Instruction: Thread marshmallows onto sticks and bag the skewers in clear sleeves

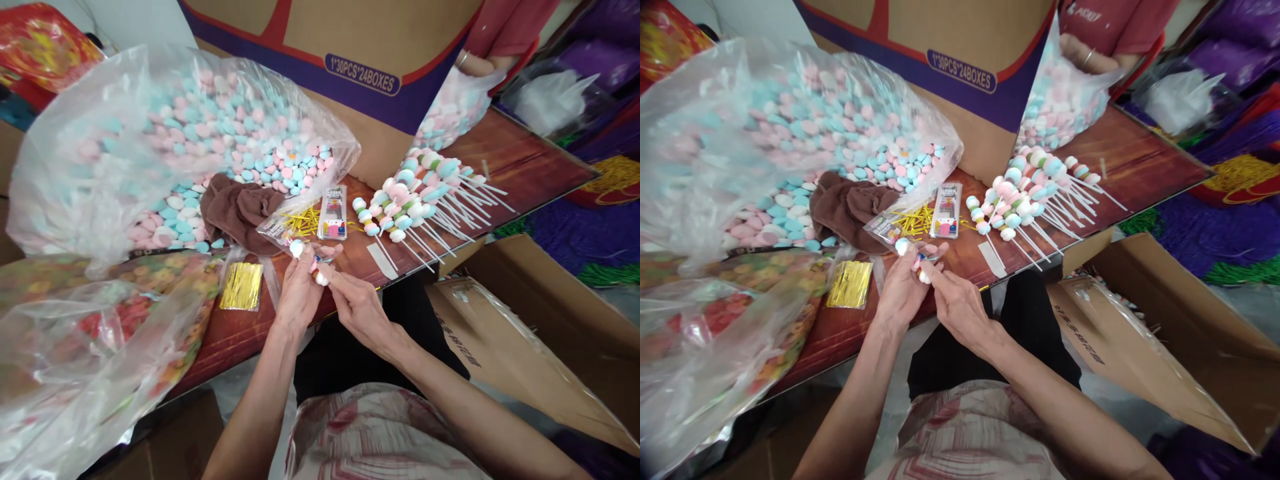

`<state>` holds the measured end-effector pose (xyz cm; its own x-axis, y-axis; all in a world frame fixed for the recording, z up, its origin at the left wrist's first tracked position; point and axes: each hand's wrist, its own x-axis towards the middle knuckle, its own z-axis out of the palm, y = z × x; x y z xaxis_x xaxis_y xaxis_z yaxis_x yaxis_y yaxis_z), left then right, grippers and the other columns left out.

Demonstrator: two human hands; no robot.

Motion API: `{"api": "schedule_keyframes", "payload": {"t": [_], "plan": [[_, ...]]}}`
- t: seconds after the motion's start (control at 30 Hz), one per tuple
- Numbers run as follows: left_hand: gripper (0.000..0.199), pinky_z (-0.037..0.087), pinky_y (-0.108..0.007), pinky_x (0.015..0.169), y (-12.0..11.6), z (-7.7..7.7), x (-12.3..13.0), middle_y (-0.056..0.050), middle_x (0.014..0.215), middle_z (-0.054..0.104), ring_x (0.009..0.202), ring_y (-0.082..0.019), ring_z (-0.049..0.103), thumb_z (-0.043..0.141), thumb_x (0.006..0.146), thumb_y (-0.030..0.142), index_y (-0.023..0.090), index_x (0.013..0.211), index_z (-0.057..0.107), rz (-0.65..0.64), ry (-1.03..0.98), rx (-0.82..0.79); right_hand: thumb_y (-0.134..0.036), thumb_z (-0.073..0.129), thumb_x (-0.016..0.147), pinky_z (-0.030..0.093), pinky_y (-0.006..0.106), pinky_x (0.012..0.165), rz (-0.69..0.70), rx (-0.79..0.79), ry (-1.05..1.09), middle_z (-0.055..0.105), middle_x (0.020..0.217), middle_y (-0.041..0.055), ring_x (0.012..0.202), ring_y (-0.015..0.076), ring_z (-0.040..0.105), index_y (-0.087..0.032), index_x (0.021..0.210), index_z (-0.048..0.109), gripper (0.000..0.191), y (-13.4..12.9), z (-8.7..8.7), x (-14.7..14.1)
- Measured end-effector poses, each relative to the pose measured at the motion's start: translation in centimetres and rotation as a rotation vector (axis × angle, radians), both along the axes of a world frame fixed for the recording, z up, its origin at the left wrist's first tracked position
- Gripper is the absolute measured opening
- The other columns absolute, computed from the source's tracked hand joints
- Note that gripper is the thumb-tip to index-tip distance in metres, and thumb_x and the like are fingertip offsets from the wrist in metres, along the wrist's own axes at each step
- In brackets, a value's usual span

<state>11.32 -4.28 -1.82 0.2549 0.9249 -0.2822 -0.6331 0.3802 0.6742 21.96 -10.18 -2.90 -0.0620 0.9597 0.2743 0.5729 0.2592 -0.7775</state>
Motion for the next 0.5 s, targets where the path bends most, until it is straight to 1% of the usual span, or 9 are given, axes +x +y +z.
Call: {"api": "schedule_keyframes", "payload": {"t": [0.1, 0.17, 0.23, 0.37, 0.5], "plan": [[0.016, 0.05, -0.037, 0.098, 0.14, -0.18, -0.14, -0.007, 0.092, 0.075, 0.11, -0.026, 0.068, 0.07, 0.085, 0.03, 0.015, 0.087, 0.068, -0.051, -0.02, 0.021, -0.009, 0.039, 0.096, 0.054, 0.036, 0.096, 0.007, -0.008, 0.067, 0.072, 0.112, 0.0104, 0.103, 0.0212, 0.069, -0.019, 0.141, 0.054, 0.049, 0.32, 0.41, 0.14], [0.015, 0.05, -0.037, 0.1, 0.3, -0.28, -0.18, -0.008, 0.093, 0.076, 0.111, -0.026, 0.068, 0.068, 0.086, 0.029, 0.015, 0.089, 0.068, -0.07, -0.04, 0.014, -0.009, 0.039, 0.096, 0.053, 0.035, 0.098, 0.003, -0.009, 0.089, 0.07, 0.12, 0.0113, 0.11, 0.0212, 0.067, -0.018, 0.142, 0.053, 0.049, 0.34, 0.64, 0.0], [0.015, 0.05, -0.037, 0.101, 0.49, -0.34, -0.25, -0.008, 0.097, 0.076, 0.114, -0.026, 0.066, 0.066, 0.088, 0.03, 0.015, 0.092, 0.068, -0.068, -0.065, -0.01, -0.009, 0.038, 0.096, 0.054, 0.036, 0.097, -0.02, 0.013, 0.074, 0.07, 0.121, 0.0119, 0.11, 0.0214, 0.068, -0.018, 0.142, 0.053, 0.049, 0.17, 0.69, -0.25], [0.018, 0.05, -0.041, 0.102, 0.77, -0.33, -0.47, -0.01, 0.11, 0.074, 0.118, -0.027, 0.064, 0.063, 0.091, 0.033, 0.016, 0.098, 0.066, -0.041, -0.105, -0.036, -0.014, 0.044, 0.097, 0.057, 0.037, 0.091, -0.13, 0.061, 0.05, 0.072, 0.117, 0.0133, 0.103, 0.0225, 0.071, -0.015, 0.145, 0.048, 0.048, -0.27, 0.29, -0.48], [0.014, 0.047, -0.044, 0.105, 0.72, -0.24, -0.58, -0.008, 0.115, 0.073, 0.124, -0.026, 0.061, 0.059, 0.093, 0.031, 0.02, 0.098, 0.064, -0.056, -0.132, -0.02, -0.016, 0.045, 0.097, 0.058, 0.039, 0.09, -0.161, 0.052, 0.0, 0.069, 0.124, 0.014, 0.106, 0.0249, 0.07, -0.016, 0.146, 0.045, 0.049, -0.32, -0.13, -0.32]]}}
